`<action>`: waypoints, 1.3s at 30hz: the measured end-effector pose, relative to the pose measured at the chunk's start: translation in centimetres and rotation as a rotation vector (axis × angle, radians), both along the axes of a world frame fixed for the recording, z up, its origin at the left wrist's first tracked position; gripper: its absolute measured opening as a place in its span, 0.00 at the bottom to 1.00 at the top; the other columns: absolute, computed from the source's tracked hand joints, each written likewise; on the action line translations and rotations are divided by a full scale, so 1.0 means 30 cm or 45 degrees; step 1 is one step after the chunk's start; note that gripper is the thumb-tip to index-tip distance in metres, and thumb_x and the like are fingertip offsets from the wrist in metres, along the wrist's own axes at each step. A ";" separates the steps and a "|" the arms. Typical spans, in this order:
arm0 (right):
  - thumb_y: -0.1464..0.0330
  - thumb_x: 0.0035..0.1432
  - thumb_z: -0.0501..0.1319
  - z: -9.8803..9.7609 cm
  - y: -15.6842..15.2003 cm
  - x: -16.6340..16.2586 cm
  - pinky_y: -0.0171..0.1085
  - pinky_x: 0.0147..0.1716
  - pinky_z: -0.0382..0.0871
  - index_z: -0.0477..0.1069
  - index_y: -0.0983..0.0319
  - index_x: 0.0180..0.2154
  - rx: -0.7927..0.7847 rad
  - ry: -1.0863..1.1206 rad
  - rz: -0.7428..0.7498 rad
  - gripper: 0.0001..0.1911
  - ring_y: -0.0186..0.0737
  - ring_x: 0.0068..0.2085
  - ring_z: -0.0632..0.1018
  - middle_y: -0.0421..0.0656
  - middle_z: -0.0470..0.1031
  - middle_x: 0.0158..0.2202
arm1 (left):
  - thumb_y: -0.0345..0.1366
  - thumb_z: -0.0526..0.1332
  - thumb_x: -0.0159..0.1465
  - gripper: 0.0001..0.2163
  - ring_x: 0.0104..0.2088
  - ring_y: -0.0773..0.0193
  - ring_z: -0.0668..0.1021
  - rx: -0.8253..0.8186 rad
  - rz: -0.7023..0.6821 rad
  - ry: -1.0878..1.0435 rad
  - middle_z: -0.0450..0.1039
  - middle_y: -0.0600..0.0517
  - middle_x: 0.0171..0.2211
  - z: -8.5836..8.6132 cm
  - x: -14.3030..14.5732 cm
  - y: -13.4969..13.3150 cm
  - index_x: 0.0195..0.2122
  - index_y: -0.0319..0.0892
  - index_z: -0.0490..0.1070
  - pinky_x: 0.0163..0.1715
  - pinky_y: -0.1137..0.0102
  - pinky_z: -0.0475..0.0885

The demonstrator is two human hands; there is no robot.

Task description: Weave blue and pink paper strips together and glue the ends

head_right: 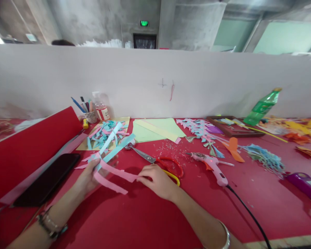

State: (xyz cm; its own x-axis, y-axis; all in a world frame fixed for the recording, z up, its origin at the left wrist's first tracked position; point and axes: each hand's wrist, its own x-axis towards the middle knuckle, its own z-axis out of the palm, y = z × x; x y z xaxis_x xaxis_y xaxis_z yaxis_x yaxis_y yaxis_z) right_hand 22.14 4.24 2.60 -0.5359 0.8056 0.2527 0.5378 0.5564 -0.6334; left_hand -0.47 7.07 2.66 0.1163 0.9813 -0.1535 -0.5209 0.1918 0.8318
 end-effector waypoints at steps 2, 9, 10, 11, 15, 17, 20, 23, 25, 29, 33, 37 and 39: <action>0.62 0.58 0.52 0.011 0.000 0.013 0.34 0.35 0.62 0.74 0.60 0.31 -0.048 0.058 0.004 0.14 0.34 0.31 0.72 0.41 0.75 0.29 | 0.35 0.60 0.49 0.13 0.43 0.54 0.75 -0.036 0.047 -0.039 0.76 0.47 0.33 0.004 -0.006 0.003 0.36 0.37 0.71 0.46 0.62 0.69; 0.62 0.56 0.52 0.008 0.030 0.060 0.35 0.34 0.65 0.68 0.62 0.32 -0.220 0.535 -0.332 0.11 0.35 0.31 0.73 0.41 0.72 0.27 | 0.38 0.61 0.49 0.11 0.39 0.56 0.77 0.002 0.044 -0.162 0.77 0.51 0.27 -0.005 -0.037 0.010 0.33 0.41 0.71 0.46 0.60 0.68; 0.63 0.56 0.52 0.005 0.037 0.065 0.35 0.34 0.66 0.67 0.62 0.32 -0.237 0.607 -0.351 0.11 0.35 0.30 0.73 0.41 0.71 0.27 | 0.38 0.62 0.48 0.11 0.40 0.54 0.76 0.015 -0.023 -0.153 0.76 0.51 0.26 -0.008 -0.038 0.009 0.32 0.41 0.72 0.47 0.59 0.68; 0.63 0.56 0.52 0.003 0.044 0.067 0.36 0.34 0.66 0.65 0.62 0.32 -0.234 0.667 -0.370 0.10 0.34 0.30 0.73 0.41 0.71 0.27 | 0.39 0.63 0.47 0.12 0.40 0.53 0.76 0.026 -0.098 -0.148 0.76 0.50 0.26 -0.012 -0.038 0.008 0.32 0.40 0.72 0.47 0.58 0.67; 0.65 0.54 0.52 0.022 0.058 0.057 0.34 0.30 0.64 0.60 0.61 0.26 -0.081 0.758 -0.485 0.07 0.32 0.27 0.68 0.38 0.64 0.24 | 0.38 0.64 0.45 0.11 0.37 0.53 0.77 0.043 -0.283 -0.149 0.77 0.49 0.28 -0.021 -0.032 -0.001 0.30 0.40 0.73 0.47 0.59 0.66; 0.64 0.54 0.51 0.058 0.055 0.034 0.33 0.28 0.62 0.60 0.61 0.28 -0.035 0.730 -0.504 0.07 0.32 0.26 0.66 0.37 0.62 0.24 | 0.37 0.64 0.46 0.11 0.34 0.56 0.77 0.047 -0.300 -0.132 0.76 0.49 0.28 -0.019 -0.027 -0.006 0.30 0.40 0.73 0.45 0.61 0.68; 0.61 0.53 0.53 0.132 0.048 -0.026 0.32 0.27 0.61 0.63 0.61 0.34 0.061 0.559 -0.448 0.10 0.31 0.26 0.66 0.38 0.65 0.26 | 0.36 0.64 0.46 0.11 0.34 0.57 0.77 0.055 -0.320 -0.073 0.76 0.48 0.29 -0.012 -0.020 -0.012 0.32 0.39 0.73 0.43 0.64 0.69; 0.58 0.49 0.58 0.195 0.052 -0.096 0.33 0.30 0.62 0.65 0.60 0.36 0.192 0.351 -0.415 0.14 0.33 0.29 0.69 0.38 0.69 0.28 | 0.35 0.63 0.46 0.12 0.36 0.55 0.77 0.055 -0.318 -0.028 0.76 0.47 0.30 -0.007 -0.016 -0.011 0.33 0.38 0.73 0.43 0.63 0.69; 0.57 0.49 0.58 0.219 0.061 -0.132 0.33 0.33 0.61 0.66 0.60 0.36 0.277 0.327 -0.446 0.15 0.34 0.32 0.70 0.39 0.71 0.32 | 0.35 0.63 0.46 0.12 0.35 0.55 0.77 0.057 -0.279 -0.021 0.76 0.48 0.31 -0.006 -0.015 -0.007 0.33 0.38 0.72 0.42 0.63 0.69; 0.57 0.50 0.58 0.240 0.081 -0.165 0.35 0.36 0.60 0.66 0.60 0.35 0.430 0.273 -0.437 0.14 0.36 0.36 0.71 0.41 0.72 0.36 | 0.35 0.64 0.45 0.12 0.32 0.59 0.77 0.074 -0.214 -0.013 0.76 0.50 0.30 0.000 -0.010 -0.003 0.31 0.39 0.73 0.39 0.66 0.70; 0.58 0.48 0.59 0.243 0.099 -0.169 0.38 0.38 0.56 0.67 0.59 0.34 0.506 0.147 -0.488 0.13 0.38 0.37 0.71 0.41 0.71 0.34 | 0.35 0.64 0.44 0.13 0.33 0.57 0.77 0.100 -0.243 0.041 0.76 0.48 0.30 0.004 -0.005 -0.004 0.32 0.37 0.73 0.39 0.66 0.70; 0.67 0.52 0.57 0.240 0.117 -0.170 0.40 0.39 0.50 0.70 0.59 0.29 0.445 0.066 -0.520 0.05 0.35 0.33 0.71 0.38 0.71 0.29 | 0.34 0.63 0.46 0.12 0.35 0.56 0.77 0.105 -0.254 0.060 0.76 0.48 0.30 -0.012 -0.008 0.002 0.33 0.38 0.73 0.39 0.65 0.70; 0.70 0.52 0.55 0.248 0.123 -0.170 0.40 0.39 0.49 0.70 0.60 0.28 0.428 0.087 -0.495 0.06 0.34 0.32 0.71 0.38 0.71 0.29 | 0.34 0.63 0.46 0.12 0.35 0.56 0.77 0.103 -0.246 0.062 0.75 0.48 0.30 -0.022 -0.010 0.009 0.33 0.38 0.72 0.39 0.65 0.70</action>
